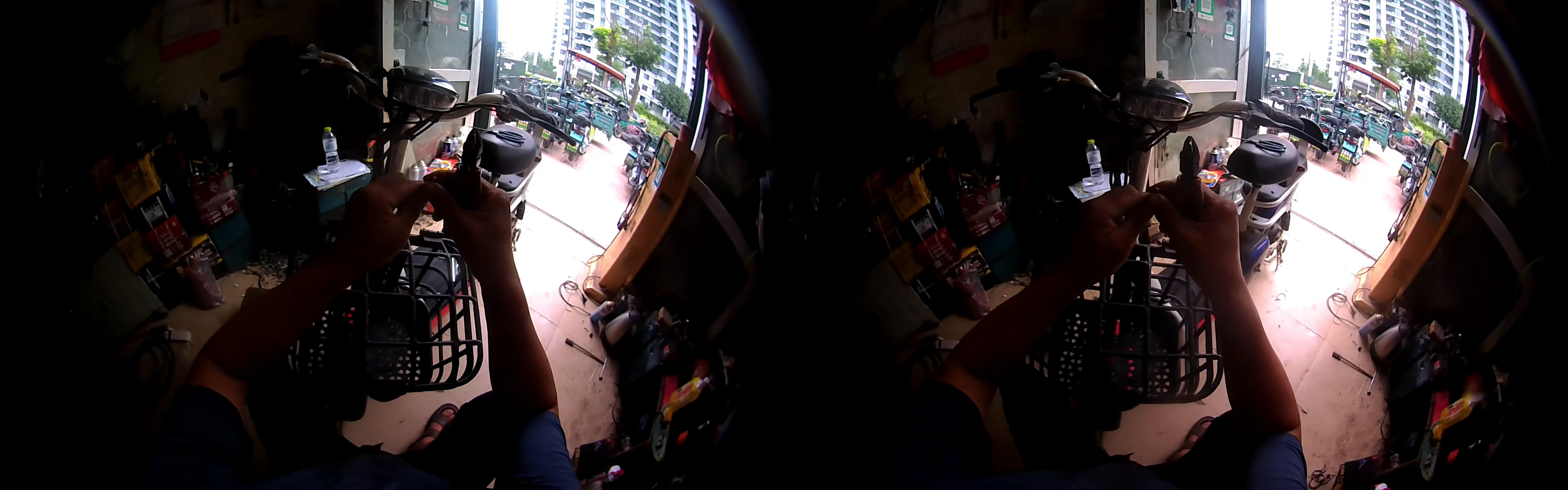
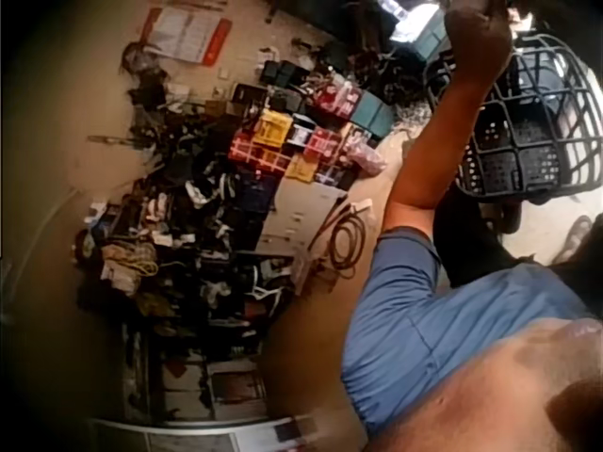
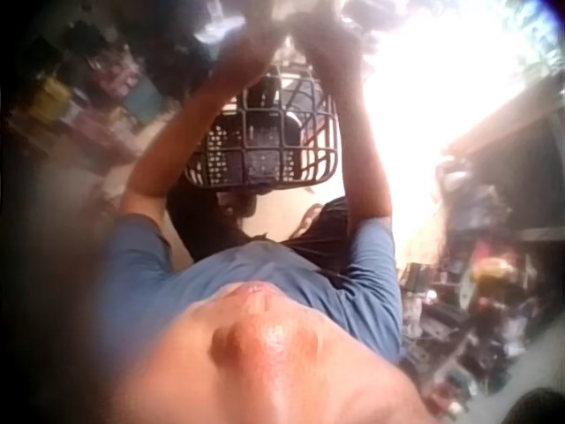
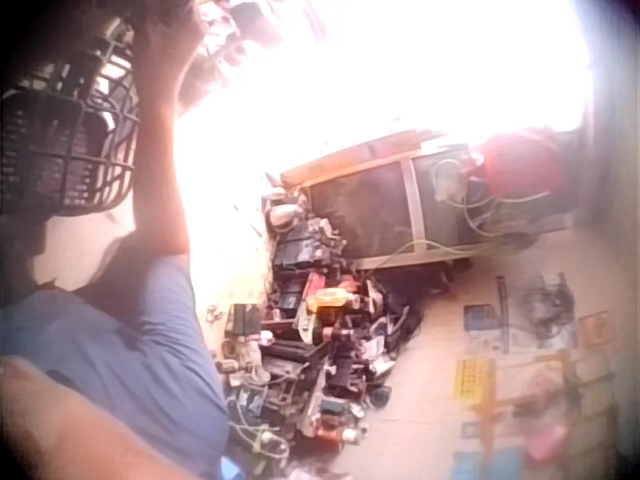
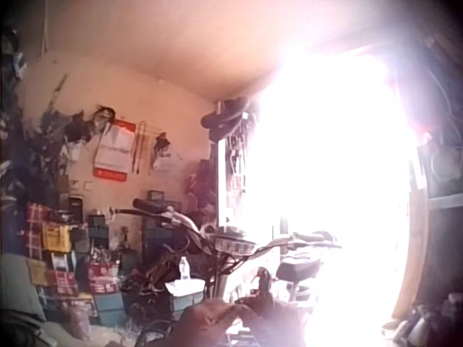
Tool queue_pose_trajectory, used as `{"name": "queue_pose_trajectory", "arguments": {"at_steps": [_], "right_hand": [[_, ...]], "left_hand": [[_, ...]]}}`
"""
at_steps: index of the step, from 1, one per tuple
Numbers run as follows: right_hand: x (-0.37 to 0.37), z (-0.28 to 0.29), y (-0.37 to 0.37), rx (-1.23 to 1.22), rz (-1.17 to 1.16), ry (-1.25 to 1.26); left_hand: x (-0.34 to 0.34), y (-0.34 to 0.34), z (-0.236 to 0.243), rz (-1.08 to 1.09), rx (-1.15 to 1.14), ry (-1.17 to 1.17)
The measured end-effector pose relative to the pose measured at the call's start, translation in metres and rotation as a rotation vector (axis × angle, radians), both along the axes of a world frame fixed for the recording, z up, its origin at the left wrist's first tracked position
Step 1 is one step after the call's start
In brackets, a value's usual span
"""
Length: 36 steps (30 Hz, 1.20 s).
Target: The person unscrews a bracket from the handlebar of a scooter using a tool, holds a small plastic part, and then places a black basket onto the front frame of the scooter.
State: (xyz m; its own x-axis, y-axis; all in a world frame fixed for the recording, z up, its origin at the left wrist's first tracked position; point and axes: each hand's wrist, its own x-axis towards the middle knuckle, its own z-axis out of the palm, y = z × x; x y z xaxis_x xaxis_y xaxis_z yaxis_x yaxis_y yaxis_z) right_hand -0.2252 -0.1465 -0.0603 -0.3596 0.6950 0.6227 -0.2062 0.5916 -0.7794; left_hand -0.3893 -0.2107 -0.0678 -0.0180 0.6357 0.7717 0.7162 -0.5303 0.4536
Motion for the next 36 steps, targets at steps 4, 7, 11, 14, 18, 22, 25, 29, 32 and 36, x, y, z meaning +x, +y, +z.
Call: {"name": "queue_pose_trajectory", "arguments": {"at_steps": [4,7,11,14,18,22,25,29,32,36], "right_hand": [[0.001,-0.001,0.000,-0.053,0.049,0.055],[-0.002,-0.009,0.006,-0.147,0.143,0.155],[-0.002,-0.013,0.012,-0.259,0.198,0.182],[-0.005,-0.011,0.009,-0.336,0.238,0.202],[-0.004,-0.015,0.012,-0.418,0.286,0.216],[-0.011,-0.017,0.007,-0.522,0.362,0.321],[-0.013,-0.027,0.017,-0.608,0.532,0.355],[-0.016,-0.034,0.020,-0.720,0.707,0.320],[-0.021,-0.042,0.020,-0.781,0.750,0.288],[-0.021,-0.043,0.015,-0.716,0.651,0.273]], "left_hand": [[-0.001,0.001,-0.001,-0.012,0.038,0.000],[-0.004,0.003,-0.004,-0.028,0.010,-0.072],[-0.007,0.009,-0.008,-0.080,-0.045,-0.191],[-0.009,0.005,-0.005,-0.159,-0.111,-0.296],[-0.006,0.002,0.000,-0.201,-0.134,-0.345],[-0.006,0.001,0.001,-0.276,-0.133,-0.432],[-0.003,-0.001,0.006,-0.305,-0.184,-0.502],[-0.007,-0.001,0.005,-0.314,-0.204,-0.470],[-0.008,-0.002,0.004,-0.311,-0.245,-0.545],[-0.012,-0.004,0.004,-0.228,-0.247,-0.470]]}}
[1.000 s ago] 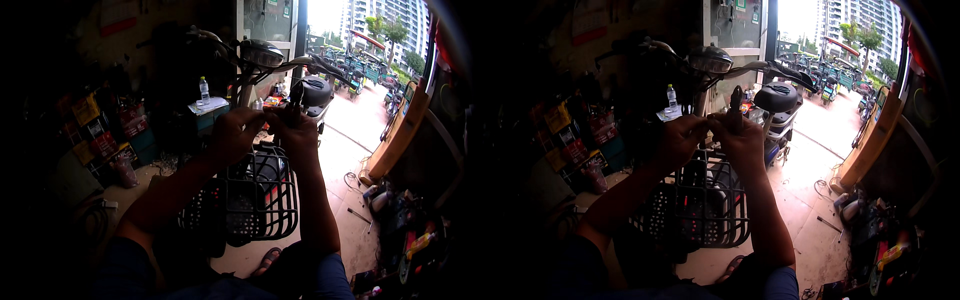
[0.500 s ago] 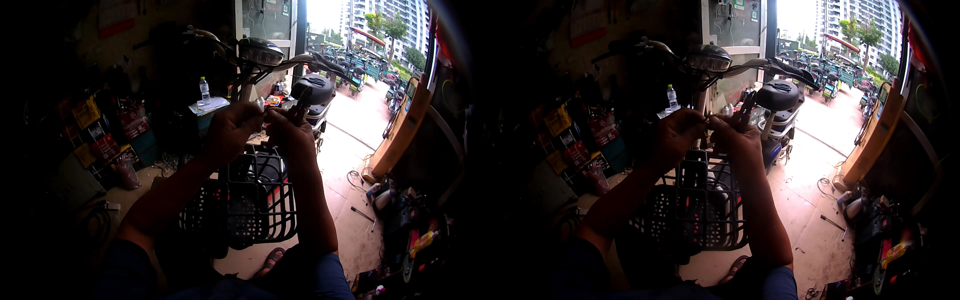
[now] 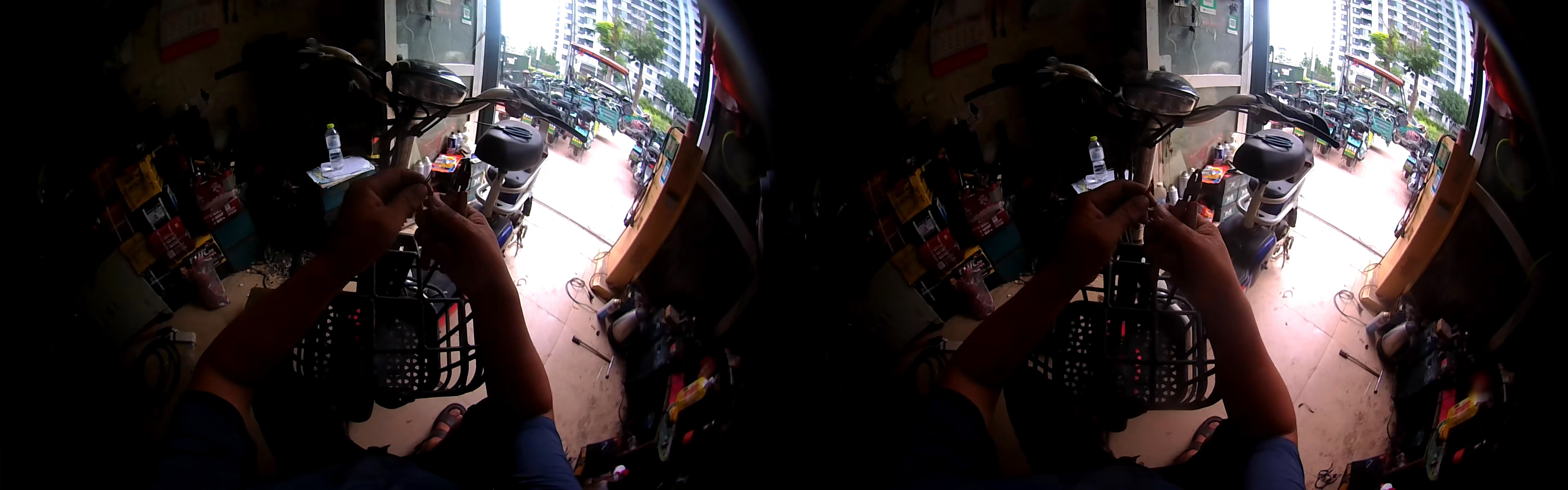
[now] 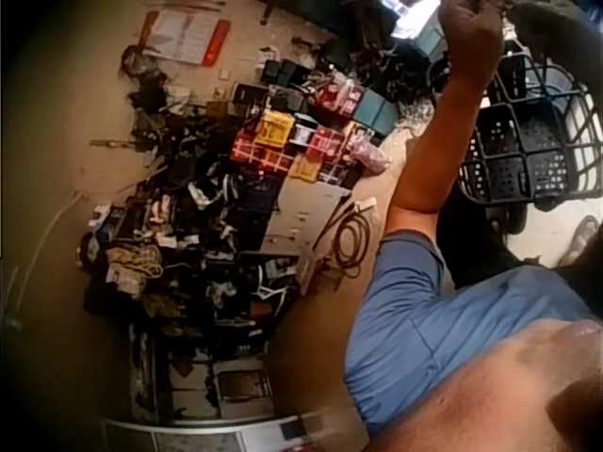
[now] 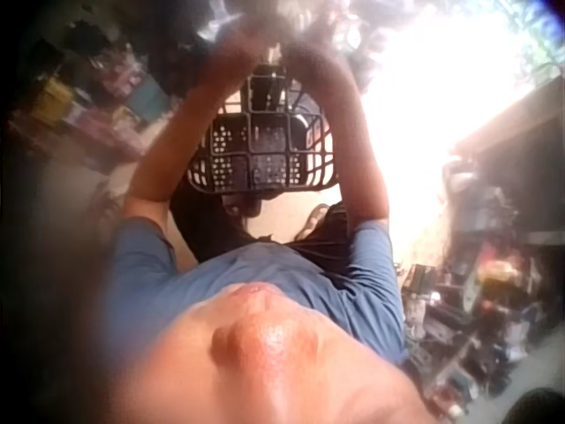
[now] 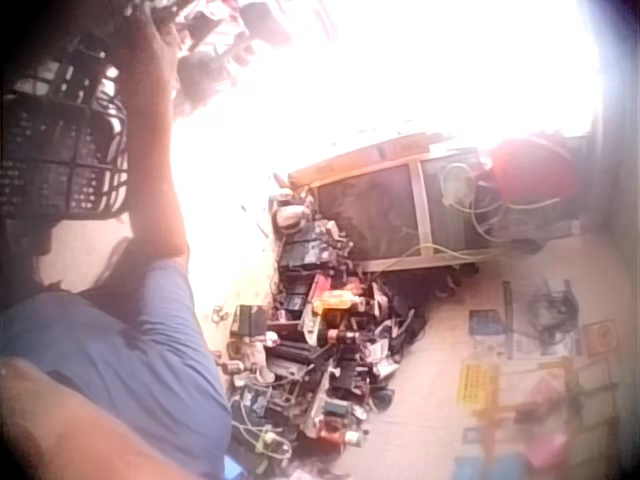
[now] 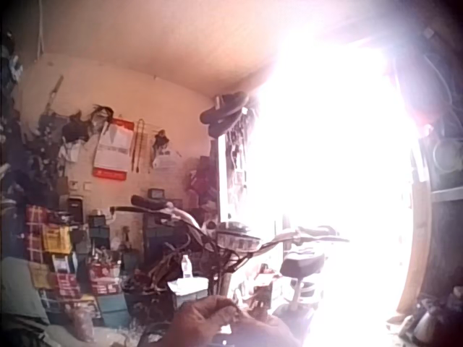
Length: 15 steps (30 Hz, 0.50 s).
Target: The person unscrews a bracket from the handlebar of a scooter using a tool, holds a small plastic part, and then places a black basket onto the front frame of the scooter.
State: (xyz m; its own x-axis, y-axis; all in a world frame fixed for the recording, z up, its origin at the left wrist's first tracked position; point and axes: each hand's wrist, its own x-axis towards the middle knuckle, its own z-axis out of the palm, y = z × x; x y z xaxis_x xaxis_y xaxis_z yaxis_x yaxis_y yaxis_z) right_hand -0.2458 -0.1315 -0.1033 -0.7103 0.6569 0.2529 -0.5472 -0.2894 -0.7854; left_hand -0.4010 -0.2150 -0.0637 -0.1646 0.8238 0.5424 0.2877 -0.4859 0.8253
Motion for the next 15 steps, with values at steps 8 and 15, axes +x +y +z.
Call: {"name": "queue_pose_trajectory", "arguments": {"at_steps": [8,15], "right_hand": [[0.014,0.024,-0.025,0.576,-0.679,-0.214],[0.019,0.029,-0.010,0.595,-0.578,-0.165]], "left_hand": [[-0.003,0.004,-0.006,0.002,0.100,0.086],[0.006,-0.002,0.002,0.105,0.116,0.334]]}}
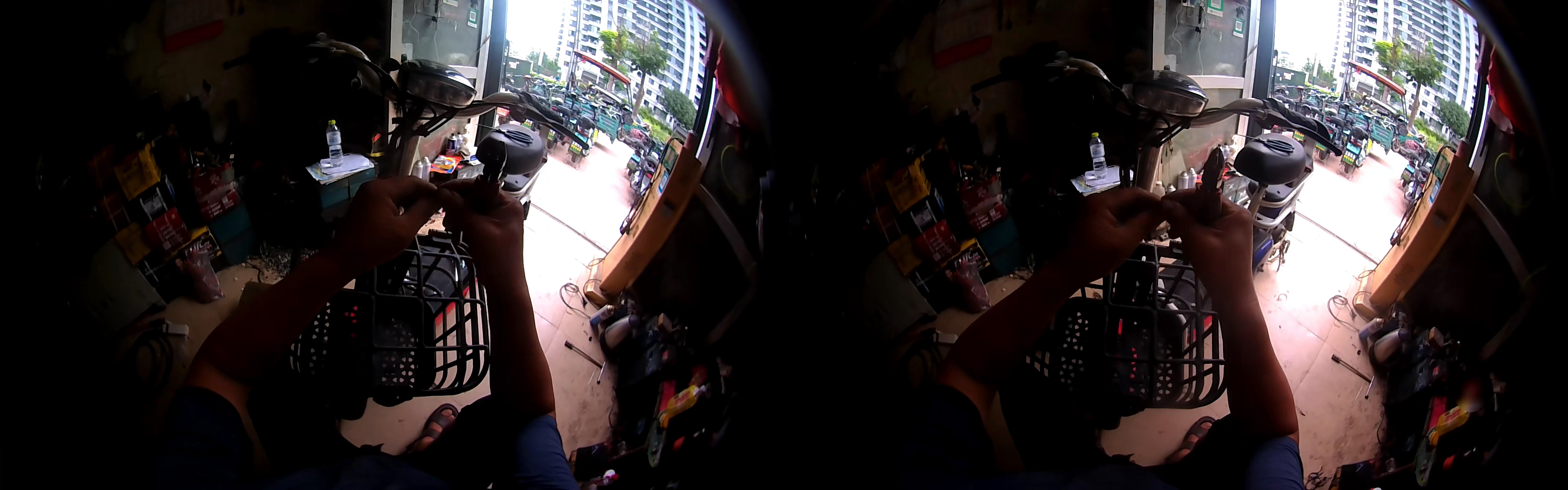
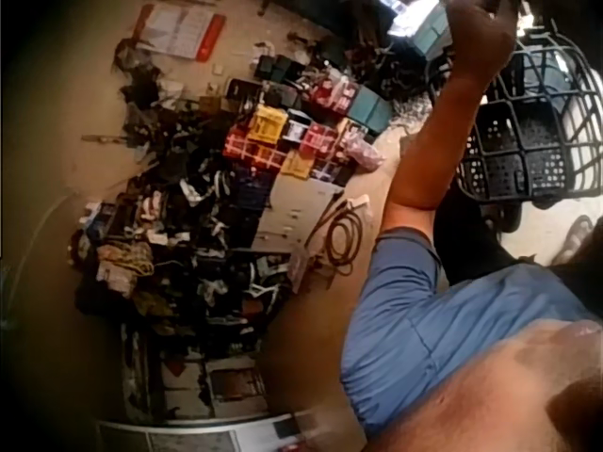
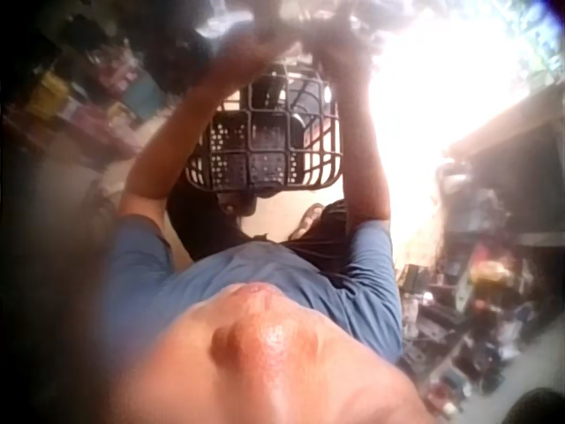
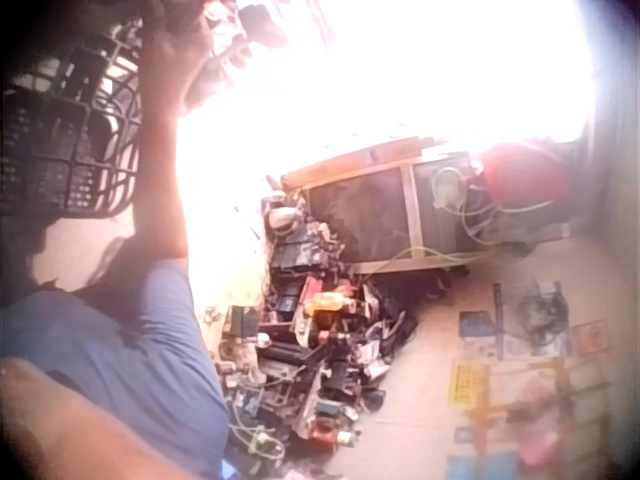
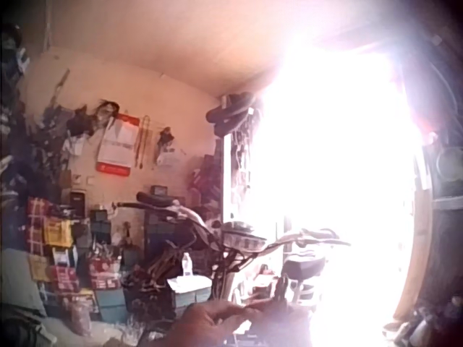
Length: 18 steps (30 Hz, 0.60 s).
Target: The person unscrews a bracket from the handlebar of a scooter using a tool, holds a small plastic part, and then places a black basket onto the front frame of the scooter.
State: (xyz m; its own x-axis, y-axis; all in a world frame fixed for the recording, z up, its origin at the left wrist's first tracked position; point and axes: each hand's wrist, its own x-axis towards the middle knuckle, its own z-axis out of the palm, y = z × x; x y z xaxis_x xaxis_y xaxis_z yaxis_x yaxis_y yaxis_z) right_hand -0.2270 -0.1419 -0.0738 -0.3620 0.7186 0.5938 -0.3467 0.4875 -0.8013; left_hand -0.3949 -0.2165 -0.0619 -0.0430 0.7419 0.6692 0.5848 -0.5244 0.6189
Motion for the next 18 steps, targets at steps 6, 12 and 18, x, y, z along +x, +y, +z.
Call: {"name": "queue_pose_trajectory", "arguments": {"at_steps": [6,12,18], "right_hand": [[-0.005,-0.006,0.009,-0.287,0.138,0.138],[0.011,-0.005,0.020,-0.406,0.049,0.106],[0.013,-0.037,0.009,0.291,-0.423,-0.514]], "left_hand": [[-0.009,0.011,-0.014,-0.012,0.028,0.020],[-0.006,0.006,-0.008,0.112,-0.085,-0.091],[-0.003,0.015,-0.020,0.115,0.054,-0.070]]}}
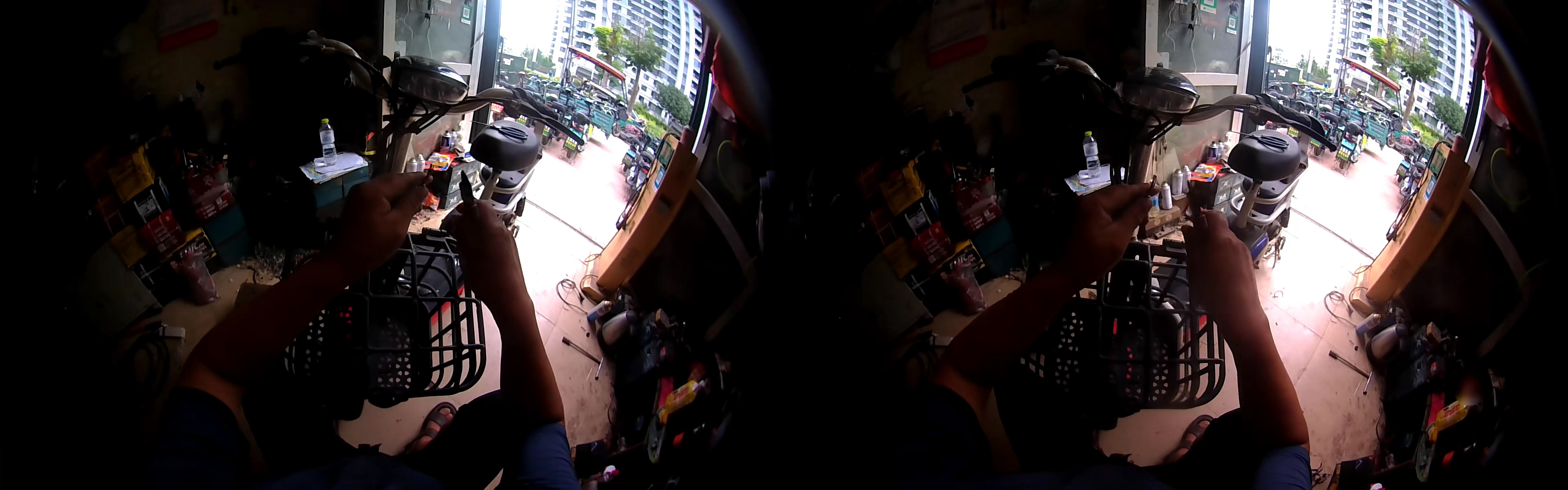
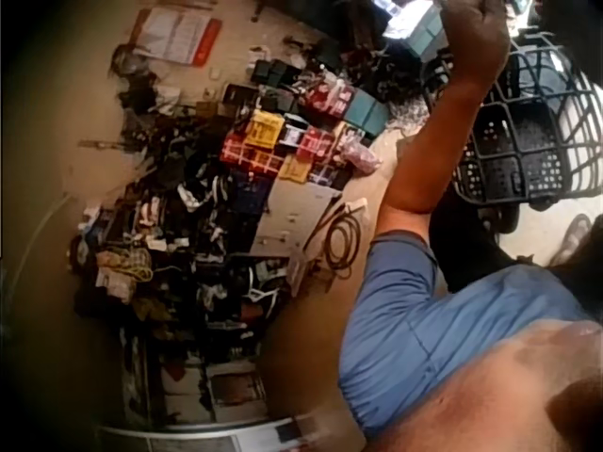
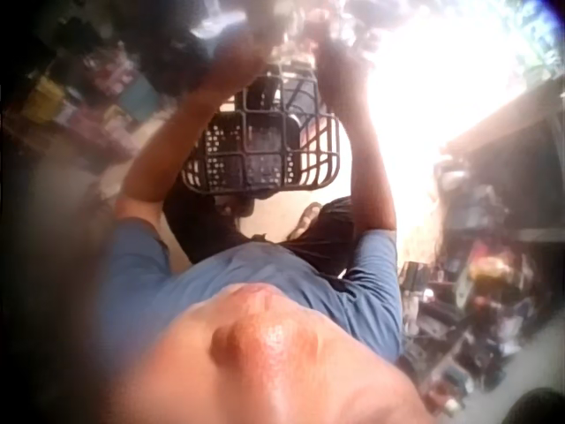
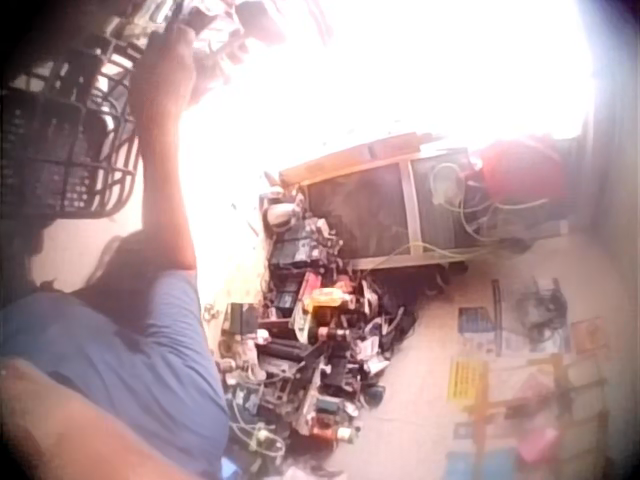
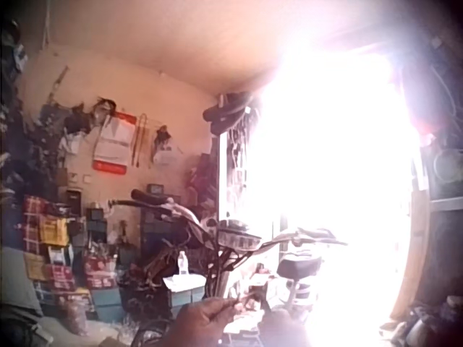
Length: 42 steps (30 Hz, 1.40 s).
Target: The person unscrews a bracket from the handlebar of a scooter using a tool, holds a small plastic part, and then places a black basket onto the front frame of the scooter.
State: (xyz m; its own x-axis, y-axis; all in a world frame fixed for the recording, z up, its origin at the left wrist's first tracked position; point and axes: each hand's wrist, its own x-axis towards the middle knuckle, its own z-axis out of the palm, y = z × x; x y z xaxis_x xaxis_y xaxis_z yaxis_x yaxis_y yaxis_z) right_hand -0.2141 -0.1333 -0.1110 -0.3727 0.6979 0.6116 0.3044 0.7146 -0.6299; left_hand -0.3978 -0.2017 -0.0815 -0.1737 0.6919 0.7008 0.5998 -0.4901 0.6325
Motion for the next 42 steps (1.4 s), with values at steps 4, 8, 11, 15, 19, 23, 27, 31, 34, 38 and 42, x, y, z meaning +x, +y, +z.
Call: {"name": "queue_pose_trajectory", "arguments": {"at_steps": [4,8,11,15,19,23,27,31,34,38,42], "right_hand": [[0.003,0.012,-0.013,0.165,-0.081,-0.095],[0.002,0.011,-0.013,0.327,-0.101,-0.080],[0.001,0.003,-0.008,0.346,-0.180,-0.148],[-0.002,0.003,-0.007,0.430,-0.146,-0.139],[-0.004,0.008,-0.012,0.457,-0.193,-0.186],[-0.004,0.011,-0.012,0.525,-0.242,-0.254],[-0.004,0.015,-0.013,0.550,-0.279,-0.272],[-0.004,0.012,-0.010,0.573,-0.290,-0.257],[-0.005,0.012,-0.011,0.577,-0.273,-0.234],[-0.005,0.013,-0.012,0.590,-0.272,-0.236],[-0.005,0.017,-0.016,0.567,-0.283,-0.284]], "left_hand": [[0.004,-0.005,0.005,0.006,-0.003,0.047],[0.008,-0.011,0.011,0.003,-0.022,0.068],[0.007,-0.008,0.006,0.037,0.021,0.121],[0.009,-0.012,0.010,0.064,0.048,0.161],[0.009,-0.010,0.008,0.072,0.082,0.191],[0.009,-0.011,0.010,0.087,0.095,0.217],[0.009,-0.012,0.010,0.083,0.112,0.252],[0.008,-0.012,0.009,0.090,0.120,0.285],[0.009,-0.011,0.010,0.098,0.103,0.283],[0.009,-0.011,0.010,0.137,0.147,0.347],[0.009,-0.011,0.009,0.121,0.177,0.338]]}}
